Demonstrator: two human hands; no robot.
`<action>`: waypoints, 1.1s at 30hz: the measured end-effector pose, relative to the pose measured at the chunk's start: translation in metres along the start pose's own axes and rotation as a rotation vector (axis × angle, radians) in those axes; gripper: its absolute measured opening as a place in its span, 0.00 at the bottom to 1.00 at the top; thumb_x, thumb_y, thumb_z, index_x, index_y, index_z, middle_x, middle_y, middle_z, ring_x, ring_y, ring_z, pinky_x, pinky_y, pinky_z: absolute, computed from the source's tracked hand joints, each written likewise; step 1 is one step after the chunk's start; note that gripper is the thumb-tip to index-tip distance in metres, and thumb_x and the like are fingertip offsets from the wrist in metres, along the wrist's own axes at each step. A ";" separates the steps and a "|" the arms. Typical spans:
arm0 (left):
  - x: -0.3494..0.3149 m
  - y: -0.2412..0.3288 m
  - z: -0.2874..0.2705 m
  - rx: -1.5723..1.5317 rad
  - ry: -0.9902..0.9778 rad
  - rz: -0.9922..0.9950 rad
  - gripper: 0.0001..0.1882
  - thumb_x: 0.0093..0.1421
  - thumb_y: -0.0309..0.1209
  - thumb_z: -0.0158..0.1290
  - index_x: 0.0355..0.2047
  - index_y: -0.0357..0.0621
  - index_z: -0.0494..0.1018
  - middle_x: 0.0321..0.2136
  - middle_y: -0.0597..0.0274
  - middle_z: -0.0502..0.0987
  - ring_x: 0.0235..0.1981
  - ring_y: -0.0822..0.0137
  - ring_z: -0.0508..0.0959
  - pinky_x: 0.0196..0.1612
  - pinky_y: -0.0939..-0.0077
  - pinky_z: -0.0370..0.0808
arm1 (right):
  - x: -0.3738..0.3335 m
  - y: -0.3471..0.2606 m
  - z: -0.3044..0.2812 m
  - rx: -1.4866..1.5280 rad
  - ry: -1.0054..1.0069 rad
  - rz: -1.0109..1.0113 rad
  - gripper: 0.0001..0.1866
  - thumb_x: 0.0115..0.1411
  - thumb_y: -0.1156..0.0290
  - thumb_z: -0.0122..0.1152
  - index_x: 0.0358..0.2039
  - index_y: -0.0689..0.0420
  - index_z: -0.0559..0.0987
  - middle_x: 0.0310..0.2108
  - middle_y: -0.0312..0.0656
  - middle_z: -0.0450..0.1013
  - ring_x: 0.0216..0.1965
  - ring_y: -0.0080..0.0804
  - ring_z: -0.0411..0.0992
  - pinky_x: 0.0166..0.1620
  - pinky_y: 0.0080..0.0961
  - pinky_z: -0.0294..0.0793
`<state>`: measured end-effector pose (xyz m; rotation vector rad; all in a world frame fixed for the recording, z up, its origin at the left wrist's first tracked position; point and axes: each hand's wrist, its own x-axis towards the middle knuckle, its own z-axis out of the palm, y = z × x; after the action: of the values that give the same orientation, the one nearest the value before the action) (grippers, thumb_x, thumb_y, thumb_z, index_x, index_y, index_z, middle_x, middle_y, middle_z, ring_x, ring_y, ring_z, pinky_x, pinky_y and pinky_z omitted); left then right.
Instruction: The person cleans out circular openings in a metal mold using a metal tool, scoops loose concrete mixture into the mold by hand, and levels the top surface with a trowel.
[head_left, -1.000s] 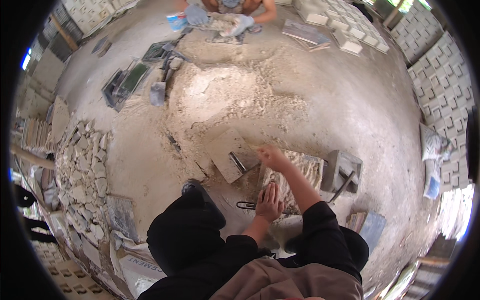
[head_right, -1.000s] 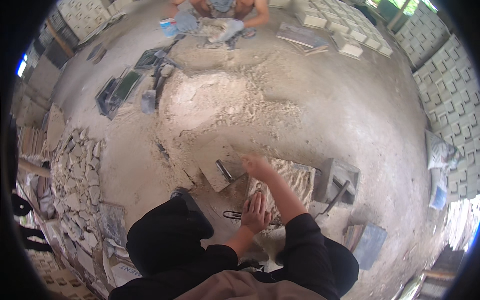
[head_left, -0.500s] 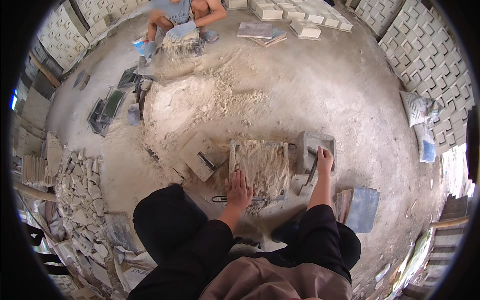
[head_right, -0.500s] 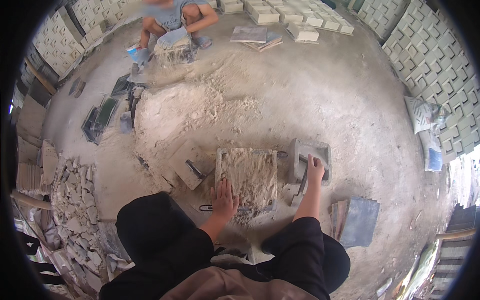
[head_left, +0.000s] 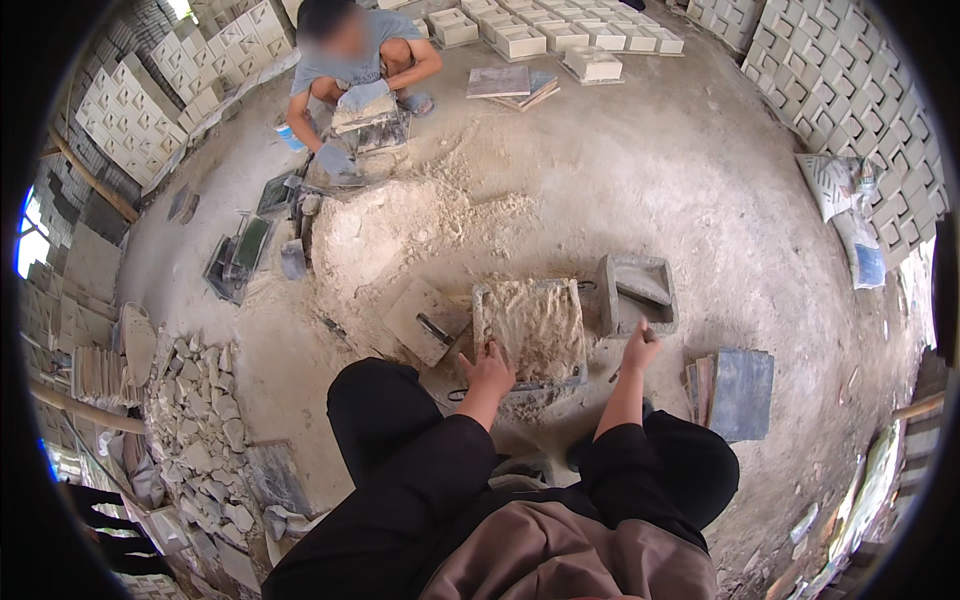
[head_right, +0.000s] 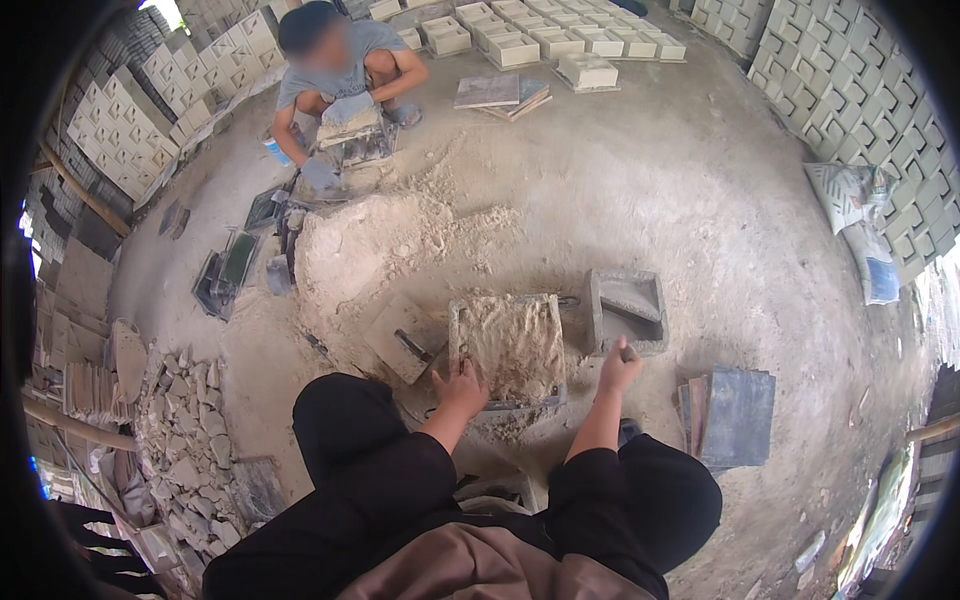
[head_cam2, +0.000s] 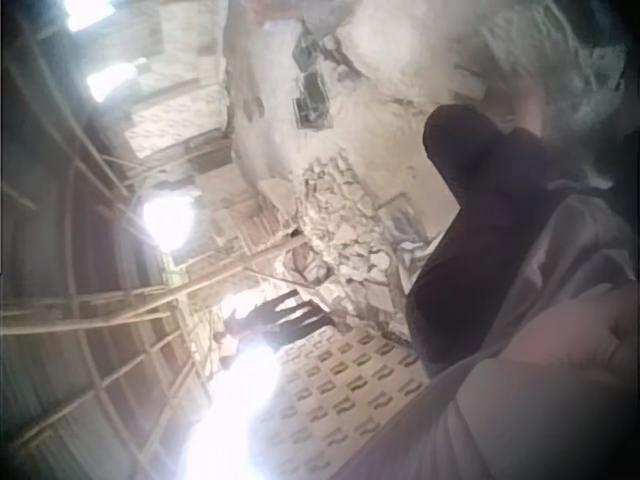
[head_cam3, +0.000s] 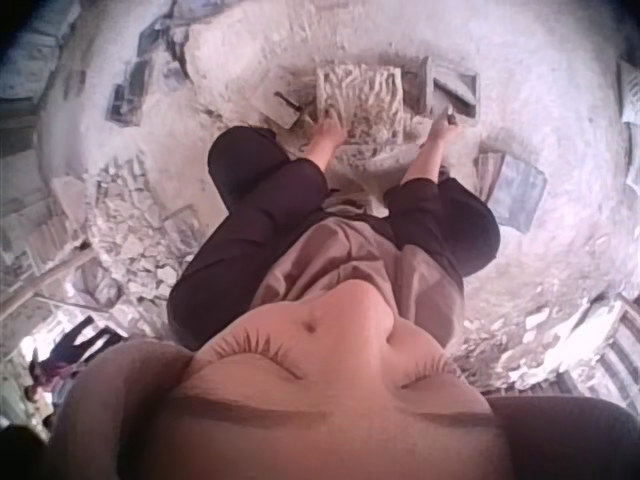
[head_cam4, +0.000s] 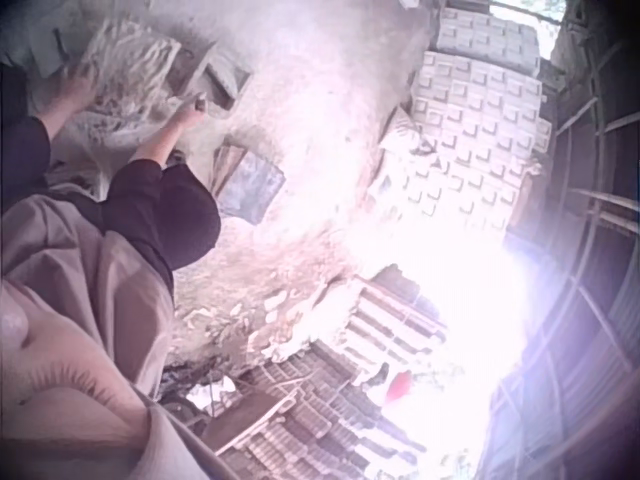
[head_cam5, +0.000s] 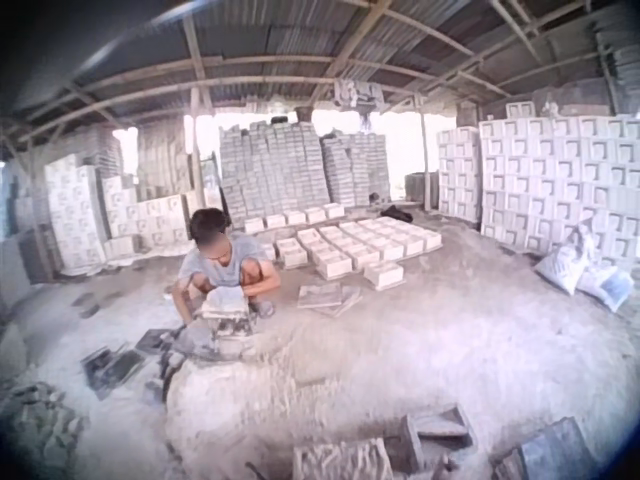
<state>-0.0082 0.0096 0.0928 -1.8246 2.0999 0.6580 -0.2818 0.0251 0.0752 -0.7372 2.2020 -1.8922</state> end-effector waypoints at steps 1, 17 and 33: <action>0.002 -0.001 0.000 -0.033 0.017 0.000 0.32 0.59 0.46 0.32 0.59 0.39 0.46 0.58 0.56 0.52 0.60 0.61 0.50 0.59 0.46 0.38 | 0.002 -0.012 -0.003 0.123 0.072 0.045 0.23 0.56 0.66 0.52 0.08 0.57 0.59 0.06 0.31 0.50 0.12 0.18 0.48 0.17 0.21 0.47; -0.048 -0.050 -0.105 -1.233 0.229 0.060 0.24 0.57 0.35 0.41 0.54 0.41 0.57 0.29 0.54 0.73 0.28 0.65 0.72 0.33 0.73 0.67 | -0.119 -0.136 0.070 0.451 -0.941 -0.082 0.18 0.52 0.77 0.44 0.06 0.58 0.58 0.07 0.33 0.54 0.10 0.18 0.51 0.14 0.21 0.47; 0.033 -0.086 0.034 -1.160 0.013 -0.285 0.22 0.53 0.32 0.38 0.46 0.32 0.65 0.49 0.42 0.65 0.52 0.49 0.63 0.53 0.63 0.60 | -0.155 -0.152 0.071 0.408 -1.049 0.066 0.15 0.47 0.76 0.46 0.06 0.62 0.61 0.06 0.34 0.57 0.11 0.19 0.53 0.16 0.21 0.49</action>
<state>0.0684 -0.0096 0.0339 -2.5311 1.4239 2.0402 -0.0772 0.0191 0.1759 -1.1726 1.1380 -1.3344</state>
